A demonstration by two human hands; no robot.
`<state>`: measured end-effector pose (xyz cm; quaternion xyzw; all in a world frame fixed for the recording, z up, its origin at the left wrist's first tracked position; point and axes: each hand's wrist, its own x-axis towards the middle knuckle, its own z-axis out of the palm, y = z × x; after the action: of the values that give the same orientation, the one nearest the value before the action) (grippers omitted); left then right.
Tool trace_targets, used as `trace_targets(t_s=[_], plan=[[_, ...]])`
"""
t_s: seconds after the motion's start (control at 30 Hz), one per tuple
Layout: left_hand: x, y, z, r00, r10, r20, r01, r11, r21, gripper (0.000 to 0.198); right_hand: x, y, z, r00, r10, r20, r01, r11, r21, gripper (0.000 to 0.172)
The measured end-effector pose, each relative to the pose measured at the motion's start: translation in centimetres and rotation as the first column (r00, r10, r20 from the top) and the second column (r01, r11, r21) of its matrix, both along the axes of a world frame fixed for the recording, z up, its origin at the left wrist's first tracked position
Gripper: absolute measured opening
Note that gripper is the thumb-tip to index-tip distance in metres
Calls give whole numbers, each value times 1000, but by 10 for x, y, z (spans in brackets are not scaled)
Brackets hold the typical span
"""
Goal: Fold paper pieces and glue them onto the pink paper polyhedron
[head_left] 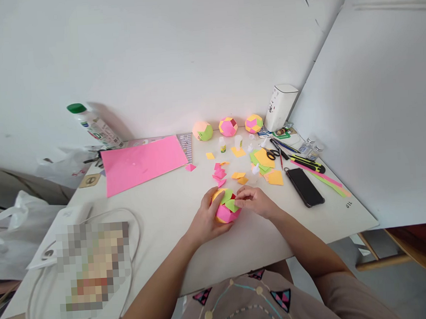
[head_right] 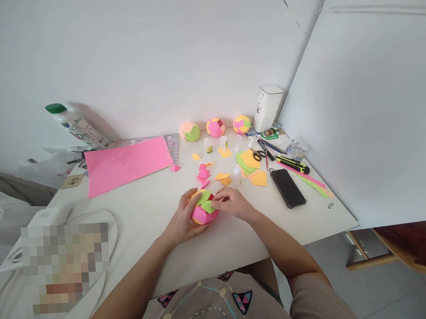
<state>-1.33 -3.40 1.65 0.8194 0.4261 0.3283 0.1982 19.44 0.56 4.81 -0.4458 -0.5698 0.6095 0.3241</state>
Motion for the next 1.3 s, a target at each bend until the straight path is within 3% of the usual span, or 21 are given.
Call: trace_targets(t_s=[0.73,1.3], plan=[[1,0,-1,998,-35,-53,36,999,8,88,-12,-6,-2,988,-70,-139,53,991,-123,22],[0,1,-2,998,-54,-44,57,996,65,81,-11,-7,-1,996,-31,-87,26,998,-57,23]])
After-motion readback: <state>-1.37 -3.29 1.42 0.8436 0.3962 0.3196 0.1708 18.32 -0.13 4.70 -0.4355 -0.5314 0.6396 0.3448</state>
